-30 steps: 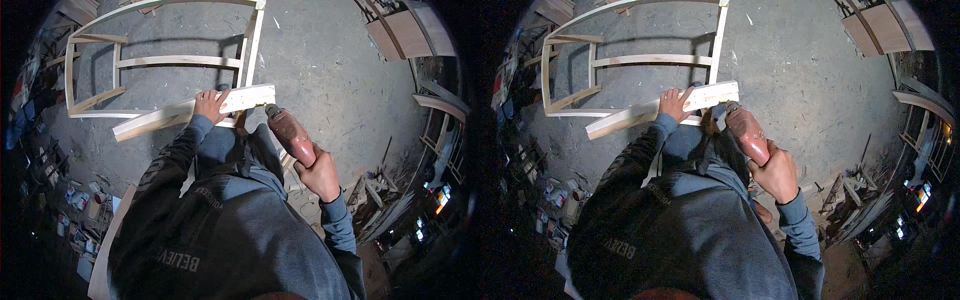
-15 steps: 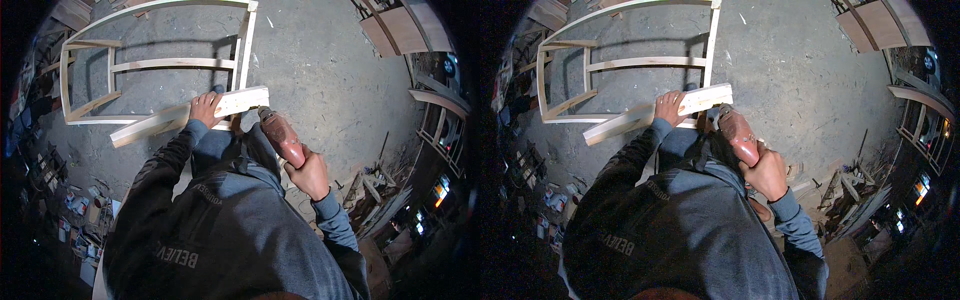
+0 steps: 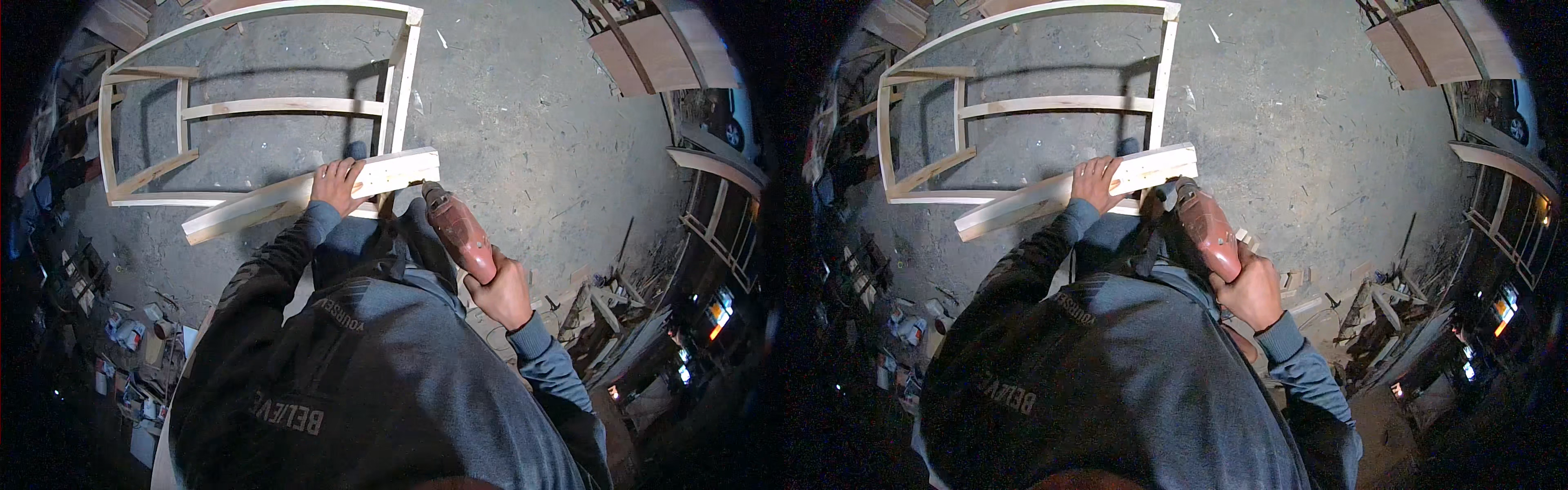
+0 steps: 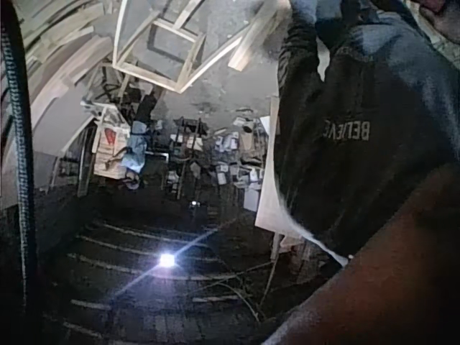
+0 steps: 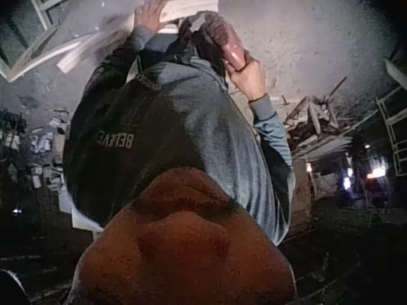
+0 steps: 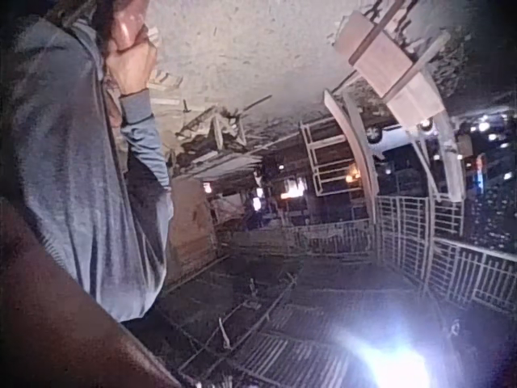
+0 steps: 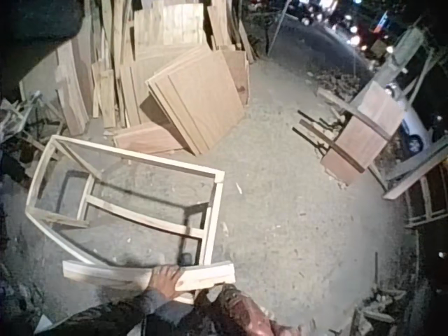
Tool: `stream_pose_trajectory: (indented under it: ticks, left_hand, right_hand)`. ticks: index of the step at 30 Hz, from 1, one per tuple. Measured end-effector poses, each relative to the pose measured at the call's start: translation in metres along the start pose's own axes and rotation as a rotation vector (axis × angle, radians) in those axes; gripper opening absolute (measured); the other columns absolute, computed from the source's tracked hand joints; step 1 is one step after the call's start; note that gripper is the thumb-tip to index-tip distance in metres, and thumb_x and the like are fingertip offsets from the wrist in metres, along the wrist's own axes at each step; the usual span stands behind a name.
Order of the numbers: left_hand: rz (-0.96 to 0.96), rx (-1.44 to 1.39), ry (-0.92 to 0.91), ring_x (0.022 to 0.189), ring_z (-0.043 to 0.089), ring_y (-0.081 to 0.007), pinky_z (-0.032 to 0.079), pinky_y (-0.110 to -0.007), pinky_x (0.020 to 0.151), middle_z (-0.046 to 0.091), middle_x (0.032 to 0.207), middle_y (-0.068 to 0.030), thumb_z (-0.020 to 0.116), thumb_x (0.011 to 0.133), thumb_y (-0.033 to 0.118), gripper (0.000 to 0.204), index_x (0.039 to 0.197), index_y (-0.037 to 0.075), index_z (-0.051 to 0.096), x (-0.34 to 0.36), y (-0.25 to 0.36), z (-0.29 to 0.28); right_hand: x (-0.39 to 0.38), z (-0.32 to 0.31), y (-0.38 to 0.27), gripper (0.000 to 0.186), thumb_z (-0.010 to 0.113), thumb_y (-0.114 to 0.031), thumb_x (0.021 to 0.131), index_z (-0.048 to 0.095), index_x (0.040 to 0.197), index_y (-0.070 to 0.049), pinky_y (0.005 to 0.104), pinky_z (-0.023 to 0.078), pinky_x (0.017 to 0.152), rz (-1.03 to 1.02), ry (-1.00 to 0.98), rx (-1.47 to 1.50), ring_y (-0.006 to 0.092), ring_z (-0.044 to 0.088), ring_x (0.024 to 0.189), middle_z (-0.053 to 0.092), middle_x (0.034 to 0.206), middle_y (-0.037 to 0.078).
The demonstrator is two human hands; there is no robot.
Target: Marking and drilling a piece of wood for a frame.
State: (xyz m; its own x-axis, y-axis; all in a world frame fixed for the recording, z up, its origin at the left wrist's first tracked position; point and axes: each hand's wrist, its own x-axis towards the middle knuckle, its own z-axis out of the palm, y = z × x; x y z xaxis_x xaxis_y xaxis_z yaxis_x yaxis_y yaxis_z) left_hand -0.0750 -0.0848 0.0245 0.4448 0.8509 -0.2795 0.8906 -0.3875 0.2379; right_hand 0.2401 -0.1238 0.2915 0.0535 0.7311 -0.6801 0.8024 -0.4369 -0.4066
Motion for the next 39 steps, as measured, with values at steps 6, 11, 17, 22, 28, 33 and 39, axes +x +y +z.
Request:
stream_pose_trajectory:
  ticks: [6, 11, 17, 22, 28, 33, 39]
  left_hand:
    - [0.001, -0.001, -0.038, 0.129, 0.049, -0.0254, 0.034, -0.049, 0.108, 0.053, 0.14, -0.0049, 0.077, 0.08, 0.059, 0.085, 0.148, 0.017, 0.047, 0.001, -0.001, 0.0]
    - [-0.002, -0.047, 0.009, 0.129, 0.049, -0.0254, 0.035, -0.048, 0.108, 0.053, 0.14, -0.0049, 0.077, 0.079, 0.059, 0.085, 0.147, 0.017, 0.048, 0.001, -0.002, 0.003]
    - [-0.005, -0.046, 0.005, 0.129, 0.048, -0.0256, 0.034, -0.048, 0.108, 0.053, 0.14, -0.0051, 0.077, 0.079, 0.059, 0.084, 0.146, 0.016, 0.05, 0.0, -0.003, 0.004]
    - [-0.006, -0.038, -0.016, 0.128, 0.048, -0.025, 0.033, -0.048, 0.109, 0.053, 0.14, -0.0048, 0.077, 0.079, 0.059, 0.084, 0.146, 0.015, 0.05, 0.001, -0.002, 0.003]
    - [-0.007, -0.018, -0.034, 0.128, 0.048, -0.0248, 0.032, -0.048, 0.11, 0.053, 0.14, -0.0051, 0.077, 0.079, 0.059, 0.085, 0.147, 0.015, 0.05, 0.002, -0.003, 0.003]
    - [0.001, -0.04, -0.002, 0.128, 0.048, -0.025, 0.032, -0.048, 0.111, 0.052, 0.14, -0.0061, 0.078, 0.078, 0.058, 0.086, 0.147, 0.015, 0.049, 0.002, -0.003, 0.006]
    - [-0.006, -0.03, -0.023, 0.128, 0.048, -0.0254, 0.033, -0.048, 0.109, 0.052, 0.139, -0.0062, 0.078, 0.078, 0.058, 0.086, 0.147, 0.016, 0.049, 0.001, -0.003, 0.006]
  right_hand:
    - [0.002, 0.0, -0.004, 0.049, 0.079, -0.02, 0.07, 0.068, 0.111, 0.006, 0.0504, 0.058, 0.078, 0.034, -0.025, -0.013, 0.0473, 0.071, 0.084, 0.071, 0.087, 0.03]
    - [0.002, 0.001, -0.007, 0.048, 0.077, -0.019, 0.071, 0.067, 0.111, 0.006, 0.0503, 0.058, 0.078, 0.039, -0.008, 0.052, 0.0474, 0.071, 0.085, 0.071, 0.088, 0.031]
    - [0.005, -0.001, -0.006, 0.05, 0.078, -0.019, 0.071, 0.067, 0.114, 0.004, 0.0504, 0.058, 0.078, 0.031, -0.018, 0.032, 0.0476, 0.071, 0.085, 0.071, 0.088, 0.029]
    - [0.01, -0.004, -0.004, 0.046, 0.077, -0.019, 0.073, 0.067, 0.112, 0.003, 0.0498, 0.057, 0.076, -0.033, -0.026, -0.01, 0.0465, 0.071, 0.085, 0.071, 0.089, 0.028]
    - [0.028, -0.014, 0.004, 0.045, 0.078, -0.022, 0.073, 0.067, 0.111, 0.0, 0.0504, 0.058, 0.076, -0.063, -0.091, -0.136, 0.0466, 0.071, 0.085, 0.072, 0.092, 0.027]
    - [0.021, -0.001, 0.009, 0.051, 0.079, -0.025, 0.074, 0.065, 0.116, -0.001, 0.0518, 0.058, 0.075, -0.091, -0.055, -0.084, 0.0468, 0.071, 0.084, 0.072, 0.091, 0.027]
    - [0.019, 0.007, 0.009, 0.051, 0.079, -0.023, 0.073, 0.066, 0.117, -0.001, 0.0521, 0.058, 0.072, -0.07, -0.047, -0.09, 0.0464, 0.071, 0.082, 0.072, 0.092, 0.028]
